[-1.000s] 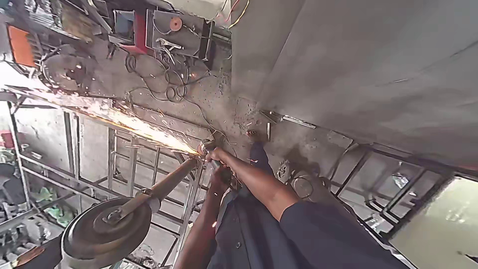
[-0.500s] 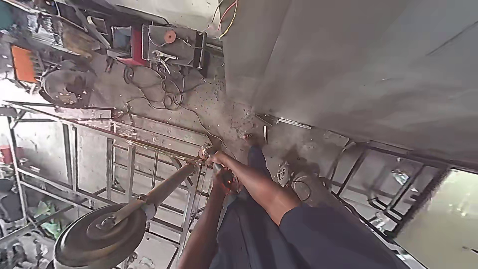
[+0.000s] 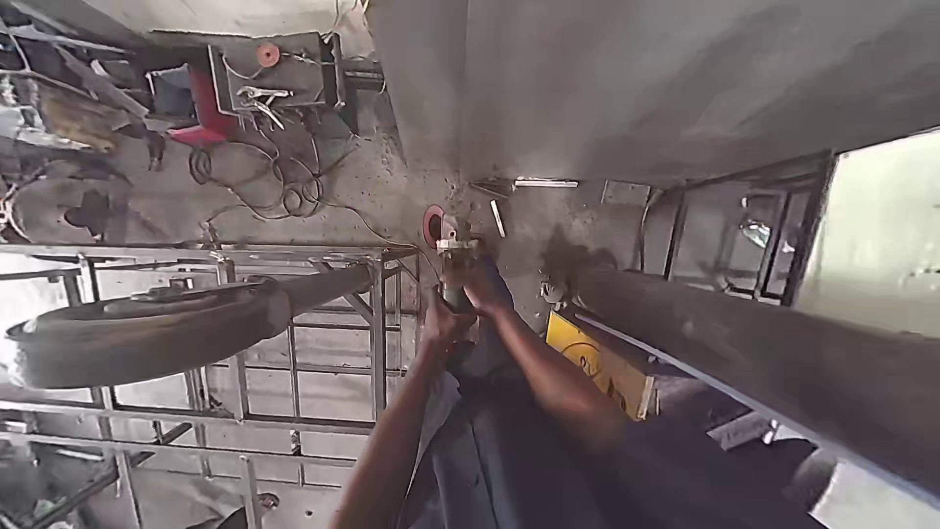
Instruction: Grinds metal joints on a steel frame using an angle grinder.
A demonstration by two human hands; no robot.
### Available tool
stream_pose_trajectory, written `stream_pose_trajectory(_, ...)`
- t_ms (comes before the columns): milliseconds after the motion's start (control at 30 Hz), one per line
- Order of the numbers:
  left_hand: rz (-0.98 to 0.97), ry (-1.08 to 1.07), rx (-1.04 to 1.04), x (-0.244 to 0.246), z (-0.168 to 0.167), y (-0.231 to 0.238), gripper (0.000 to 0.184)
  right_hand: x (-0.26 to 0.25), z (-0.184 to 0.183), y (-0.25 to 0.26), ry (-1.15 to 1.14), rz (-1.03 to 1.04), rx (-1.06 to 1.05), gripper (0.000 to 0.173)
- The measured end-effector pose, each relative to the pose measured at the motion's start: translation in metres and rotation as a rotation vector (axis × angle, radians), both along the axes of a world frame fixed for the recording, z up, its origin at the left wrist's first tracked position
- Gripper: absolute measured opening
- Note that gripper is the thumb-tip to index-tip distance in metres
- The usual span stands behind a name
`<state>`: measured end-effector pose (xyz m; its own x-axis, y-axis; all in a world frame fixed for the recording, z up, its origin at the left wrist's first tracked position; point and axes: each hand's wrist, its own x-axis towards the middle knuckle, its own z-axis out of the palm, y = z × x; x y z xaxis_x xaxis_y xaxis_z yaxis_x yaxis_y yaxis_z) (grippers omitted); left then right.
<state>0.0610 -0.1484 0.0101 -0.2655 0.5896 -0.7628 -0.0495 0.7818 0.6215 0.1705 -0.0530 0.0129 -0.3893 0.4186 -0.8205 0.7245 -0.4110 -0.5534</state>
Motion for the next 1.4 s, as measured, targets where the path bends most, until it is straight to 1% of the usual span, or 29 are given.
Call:
stream_pose_trajectory(67,-0.142,0.174,-0.100,0.017,0.007,-0.020,0.111,0.005,0.004,-0.022,0.165,-0.163,0.062,0.019)
stream_pose_trajectory(100,-0.167,0.225,-0.123,0.026,0.004,-0.031,0.113,0.008,0.003,-0.032,0.247,-0.239,0.057,0.017)
stream_pose_trajectory(133,-0.174,0.246,-0.133,0.032,0.000,-0.040,0.115,0.011,-0.011,-0.041,0.350,-0.321,0.063,0.017)
stream_pose_trajectory(200,-0.158,0.253,-0.113,0.043,-0.023,-0.062,0.118,0.017,-0.042,-0.059,0.490,-0.412,0.009,0.021)
stream_pose_trajectory(267,-0.058,0.201,-0.045,0.051,-0.058,-0.087,0.119,0.023,-0.076,-0.078,0.516,-0.440,-0.123,0.020)
stream_pose_trajectory(333,0.051,0.171,-0.037,0.055,-0.088,-0.105,0.118,0.021,-0.113,-0.095,0.485,-0.447,-0.197,0.027)
stream_pose_trajectory(400,0.099,0.213,-0.109,0.054,-0.115,-0.115,0.114,0.011,-0.142,-0.105,0.452,-0.455,-0.245,0.032)
stream_pose_trajectory(500,0.129,0.241,-0.269,0.041,-0.149,-0.128,0.116,-0.009,-0.175,-0.112,0.397,-0.397,-0.375,0.022)
stream_pose_trajectory(567,0.218,0.260,-0.318,0.030,-0.175,-0.137,0.116,-0.026,-0.211,-0.121,0.472,-0.343,-0.464,0.020)
stream_pose_trajectory(633,0.302,0.304,-0.353,0.019,-0.201,-0.144,0.111,-0.048,-0.231,-0.120,0.538,-0.318,-0.537,0.020)
stream_pose_trajectory(700,0.385,0.322,-0.370,0.008,-0.218,-0.148,0.106,-0.068,-0.252,-0.125,0.574,-0.310,-0.619,0.018)
stream_pose_trajectory(800,0.382,0.356,-0.432,-0.013,-0.232,-0.142,0.106,-0.094,-0.279,-0.130,0.523,-0.308,-0.707,0.017)
stream_pose_trajectory(900,0.307,0.402,-0.468,-0.030,-0.246,-0.144,0.105,-0.105,-0.291,-0.133,0.532,-0.375,-0.767,0.024)
stream_pose_trajectory(967,0.279,0.417,-0.500,-0.037,-0.255,-0.149,0.104,-0.112,-0.308,-0.143,0.549,-0.414,-0.782,0.028)
stream_pose_trajectory(1067,0.270,0.436,-0.526,-0.042,-0.260,-0.149,0.104,-0.119,-0.314,-0.144,0.511,-0.420,-0.796,0.034)
stream_pose_trajectory(1167,0.273,0.461,-0.514,-0.048,-0.263,-0.147,0.108,-0.125,-0.319,-0.142,0.578,-0.409,-0.796,0.039)
stream_pose_trajectory(1233,0.237,0.492,-0.534,-0.055,-0.267,-0.148,0.108,-0.130,-0.319,-0.141,0.583,-0.434,-0.810,0.042)
stream_pose_trajectory(1267,0.207,0.505,-0.555,-0.059,-0.267,-0.149,0.108,-0.132,-0.319,-0.141,0.580,-0.463,-0.839,0.042)
stream_pose_trajectory(1333,0.190,0.508,-0.590,-0.059,-0.269,-0.155,0.109,-0.131,-0.310,-0.140,0.542,-0.495,-0.895,0.035)
stream_pose_trajectory(1400,0.173,0.513,-0.605,-0.060,-0.271,-0.153,0.109,-0.132,-0.323,-0.147,0.562,-0.542,-0.913,0.033)
